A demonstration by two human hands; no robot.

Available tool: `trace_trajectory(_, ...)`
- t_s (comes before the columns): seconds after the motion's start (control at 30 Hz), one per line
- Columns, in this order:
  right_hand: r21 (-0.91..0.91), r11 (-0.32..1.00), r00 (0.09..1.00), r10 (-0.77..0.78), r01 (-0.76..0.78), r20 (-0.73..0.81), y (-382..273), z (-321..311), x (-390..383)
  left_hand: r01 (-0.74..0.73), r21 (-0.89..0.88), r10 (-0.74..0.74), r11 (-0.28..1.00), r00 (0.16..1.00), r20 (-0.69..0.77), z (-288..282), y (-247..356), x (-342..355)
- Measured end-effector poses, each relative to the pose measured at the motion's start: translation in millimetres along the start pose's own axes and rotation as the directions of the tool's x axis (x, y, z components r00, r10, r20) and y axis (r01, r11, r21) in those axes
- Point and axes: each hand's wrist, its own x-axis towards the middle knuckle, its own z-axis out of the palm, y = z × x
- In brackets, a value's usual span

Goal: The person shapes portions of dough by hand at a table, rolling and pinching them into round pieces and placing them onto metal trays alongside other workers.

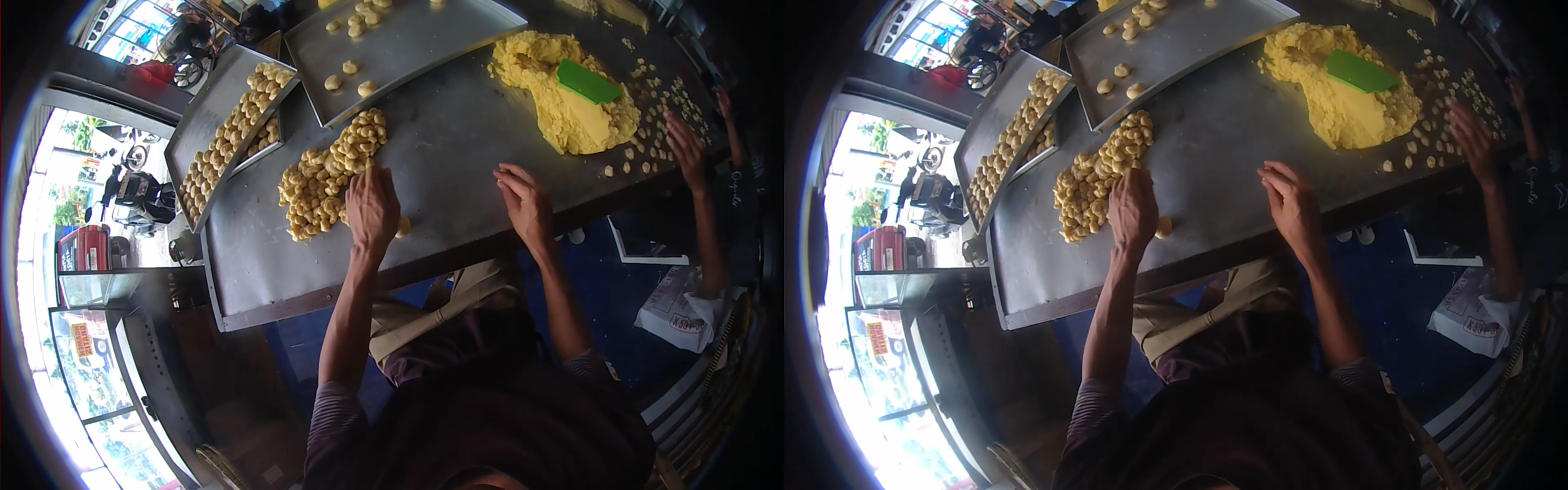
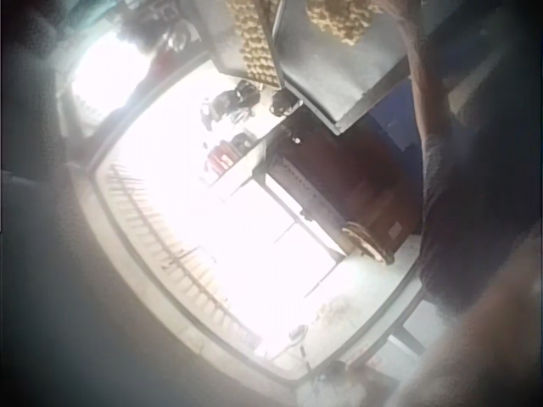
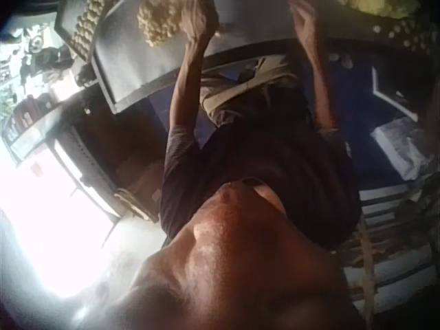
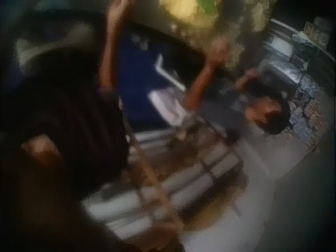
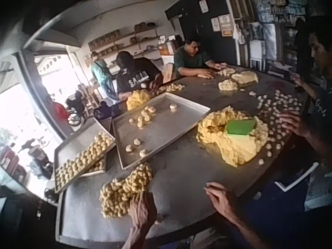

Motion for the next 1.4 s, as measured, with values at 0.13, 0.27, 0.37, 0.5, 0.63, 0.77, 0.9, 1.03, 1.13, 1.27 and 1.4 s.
trace_trajectory(0.13,-0.009,1.000,1.000,-0.016,0.016,0.021,-9.8,-0.9,1.7,-0.003,0.062,0.005,0.998,0.999,-0.036,23.0,-8.4,-5.4)
trace_trajectory(0.27,-0.006,1.000,1.000,0.018,-0.018,0.011,-3.5,-4.3,-1.1,-0.062,-0.150,0.076,0.987,0.993,0.085,-2.2,-5.7,-29.7)
trace_trajectory(0.37,-0.009,1.000,1.000,0.021,-0.021,0.020,-5.5,-3.0,-0.7,-0.164,-0.095,0.181,0.982,0.957,0.227,-37.7,7.8,-57.6)
trace_trajectory(0.5,-0.015,1.000,1.000,0.023,-0.022,0.019,-5.9,-5.0,-1.2,-0.191,-0.231,0.190,0.954,0.981,-0.030,-61.2,-1.2,-31.1)
trace_trajectory(0.63,0.015,0.999,0.999,-0.047,0.047,-0.010,0.7,-0.3,-4.2,0.114,-0.071,-0.128,0.991,0.965,-0.228,-63.8,-37.7,4.1)
trace_trajectory(0.77,-0.047,0.994,0.993,-0.100,0.097,-0.065,-2.1,-1.1,-1.6,0.162,0.461,-0.030,0.872,0.959,-0.281,-14.5,-79.4,-25.0)
trace_trajectory(0.9,-0.096,0.994,0.991,-0.055,0.043,-0.119,1.7,-6.4,-2.4,0.120,0.314,-0.030,0.942,0.960,-0.279,-7.7,-74.8,-35.4)
trace_trajectory(1.03,-0.206,0.976,0.973,-0.110,0.068,-0.204,10.5,-9.5,7.5,0.116,0.138,-0.097,0.984,0.987,-0.132,-18.5,-63.3,-24.2)
trace_trajectory(1.13,-0.176,0.983,0.998,-0.046,0.052,0.039,24.1,-16.2,19.6,0.144,0.100,-0.129,0.984,0.981,-0.148,-20.7,-56.9,-21.6)
trace_trajectory(1.27,-0.441,0.896,0.961,-0.167,0.055,-0.219,20.9,-59.4,63.6,0.190,0.034,-0.167,0.981,0.924,-0.344,-19.9,-64.6,-25.6)
trace_trajectory(1.4,-0.700,0.714,0.980,-0.163,0.039,-0.112,52.8,-116.1,118.1,0.094,-0.132,-0.137,0.987,0.919,-0.370,-28.9,-43.4,-33.9)
